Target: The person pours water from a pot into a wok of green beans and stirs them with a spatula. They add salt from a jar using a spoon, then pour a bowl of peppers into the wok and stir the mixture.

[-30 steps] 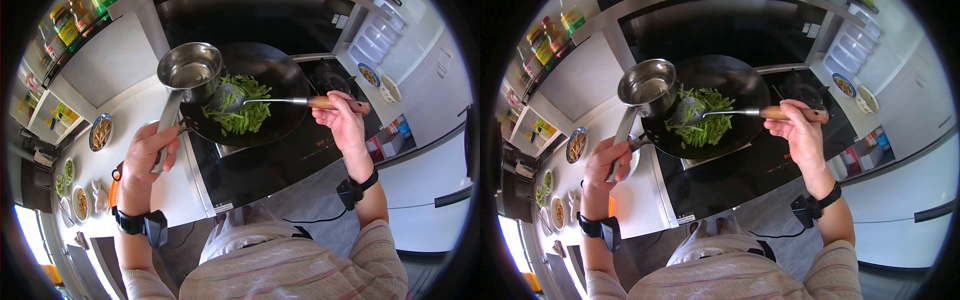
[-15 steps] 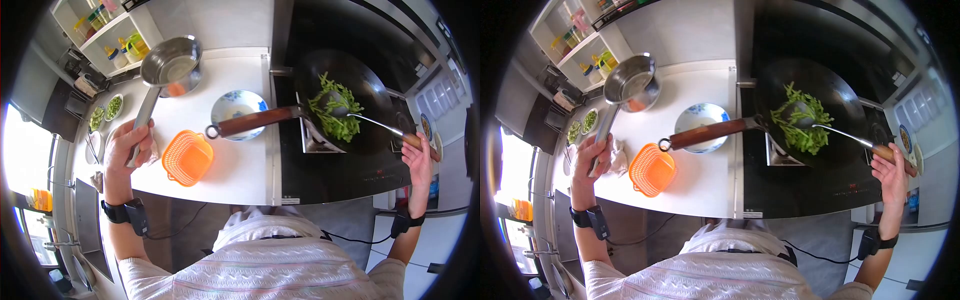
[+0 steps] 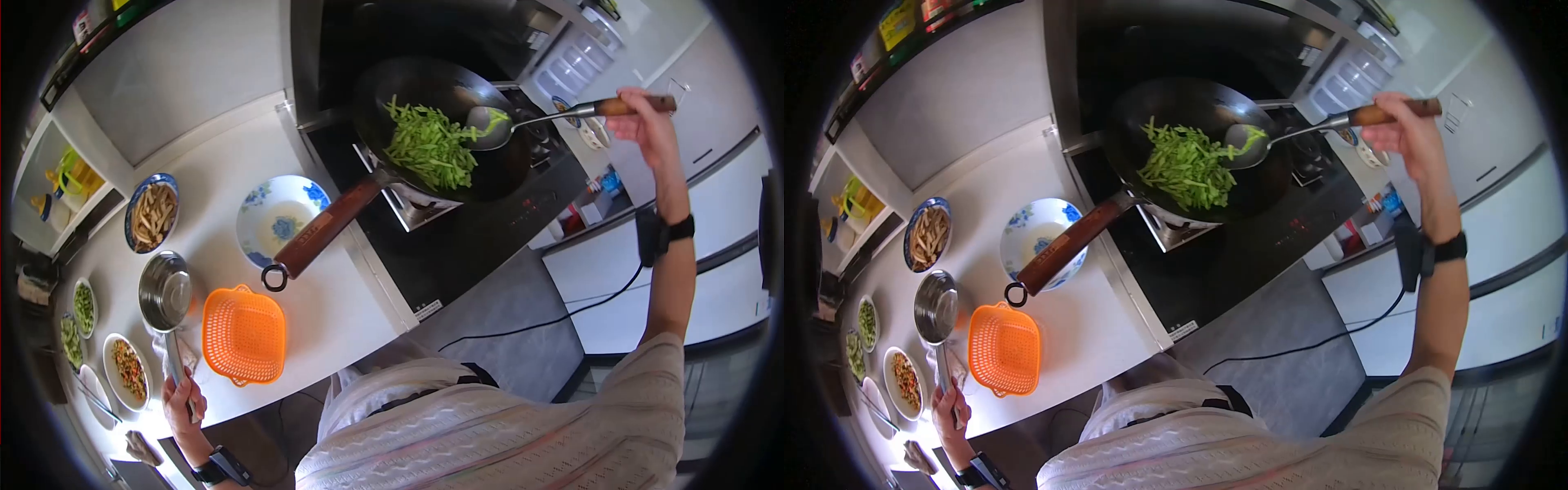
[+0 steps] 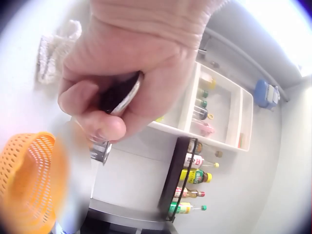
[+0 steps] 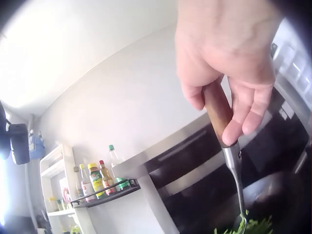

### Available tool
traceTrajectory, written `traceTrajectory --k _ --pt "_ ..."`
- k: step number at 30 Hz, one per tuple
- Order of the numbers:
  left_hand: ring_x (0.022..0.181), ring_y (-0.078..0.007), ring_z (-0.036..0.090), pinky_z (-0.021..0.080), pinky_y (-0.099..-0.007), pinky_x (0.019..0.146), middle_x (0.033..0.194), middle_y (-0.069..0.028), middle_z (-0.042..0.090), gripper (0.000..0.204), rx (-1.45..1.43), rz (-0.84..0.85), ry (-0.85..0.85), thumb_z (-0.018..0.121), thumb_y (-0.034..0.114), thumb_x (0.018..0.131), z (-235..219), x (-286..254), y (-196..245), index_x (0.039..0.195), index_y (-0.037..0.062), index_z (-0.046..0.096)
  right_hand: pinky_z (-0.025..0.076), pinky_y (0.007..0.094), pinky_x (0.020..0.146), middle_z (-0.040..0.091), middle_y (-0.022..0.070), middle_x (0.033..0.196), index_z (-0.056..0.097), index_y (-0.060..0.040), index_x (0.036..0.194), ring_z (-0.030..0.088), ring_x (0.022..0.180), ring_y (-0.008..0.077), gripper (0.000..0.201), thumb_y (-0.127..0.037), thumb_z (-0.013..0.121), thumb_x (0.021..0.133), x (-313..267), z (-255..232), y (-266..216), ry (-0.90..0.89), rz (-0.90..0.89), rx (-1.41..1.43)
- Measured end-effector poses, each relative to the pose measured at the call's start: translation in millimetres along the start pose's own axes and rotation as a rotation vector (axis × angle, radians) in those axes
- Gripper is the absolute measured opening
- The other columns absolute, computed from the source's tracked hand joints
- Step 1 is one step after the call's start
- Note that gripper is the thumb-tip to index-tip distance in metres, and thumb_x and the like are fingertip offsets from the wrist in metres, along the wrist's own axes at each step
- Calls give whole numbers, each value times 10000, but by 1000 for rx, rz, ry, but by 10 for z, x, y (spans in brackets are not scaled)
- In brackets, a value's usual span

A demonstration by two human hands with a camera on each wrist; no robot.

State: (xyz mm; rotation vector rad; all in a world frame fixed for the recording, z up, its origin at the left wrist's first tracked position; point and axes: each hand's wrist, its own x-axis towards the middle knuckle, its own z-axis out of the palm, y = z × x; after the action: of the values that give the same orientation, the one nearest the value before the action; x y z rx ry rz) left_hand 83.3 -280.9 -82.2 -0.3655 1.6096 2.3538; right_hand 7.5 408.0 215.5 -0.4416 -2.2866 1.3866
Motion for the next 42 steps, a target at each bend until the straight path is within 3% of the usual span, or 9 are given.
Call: traceTrajectory --k 7,10,14,17,20,25,30,38,42 --pt "286 -120 386 311 -206 262 537 -49 477 236 1 -1 38 572 160 838 -3 52 -41 977 -12 487 499 222 460 642 97 736 562 -77 917 626 547 150 322 -346 611 747 531 -143 367 -72 328 -75" --pt "313 -121 413 333 -210 285 547 -49 489 234 139 -14 123 572 180 837 67 39 21 969 0 500 510 269 501 642 126 801 562 -50 928 634 578 191 256 -246 617 772 337 319 884 -33 304 357" --pt "430 -121 480 396 -233 392 569 -42 503 266 559 -40 173 584 189 822 85 -8 173 996 -3 527 501 267 512 633 139 827 555 -4 948 639 599 207 256 -193 597 780 272 202 791 -45 26 309" --pt "661 -108 506 408 -229 575 788 -34 554 370 1247 380 559 565 124 818 135 26 267 1148 -27 494 495 245 533 631 125 836 579 -12 911 641 618 192 213 -177 594 776 342 99 611 -34 -87 128" --pt "739 -114 539 414 -220 610 917 -52 556 390 654 442 323 568 103 810 1215 102 466 1173 -18 490 496 230 583 630 106 836 597 -31 873 647 649 188 167 -167 601 775 359 228 713 -27 -157 23" --pt "753 -195 624 466 -231 599 1006 -145 582 513 445 413 -117 596 121 814 2548 360 435 1261 -14 384 506 244 573 632 117 835 590 -17 894 651 647 211 150 -124 600 788 185 484 850 -161 -167 366" --pt "704 -182 628 479 -232 587 952 -143 602 513 326 394 -178 647 163 803 2789 593 280 1226 -19 419 520 274 565 624 165 828 543 2 946 647 625 242 175 -103 560 808 -120 265 669 -197 -226 402" --pt "594 -126 582 440 -201 516 796 -90 618 328 305 436 -58 621 95 814 2816 588 229 1094 -56 544 525 293 514 632 180 837 514 -37 999 645 633 241 265 -231 551 823 -454 217 1632 105 171 496" --pt "571 -115 568 433 -192 507 771 -80 614 308 320 479 -47 614 84 816 2771 651 259 1086 -52 553 521 293 527 631 170 864 532 -44 1016 645 624 247 301 -266 568 815 -231 336 1583 13 180 545"
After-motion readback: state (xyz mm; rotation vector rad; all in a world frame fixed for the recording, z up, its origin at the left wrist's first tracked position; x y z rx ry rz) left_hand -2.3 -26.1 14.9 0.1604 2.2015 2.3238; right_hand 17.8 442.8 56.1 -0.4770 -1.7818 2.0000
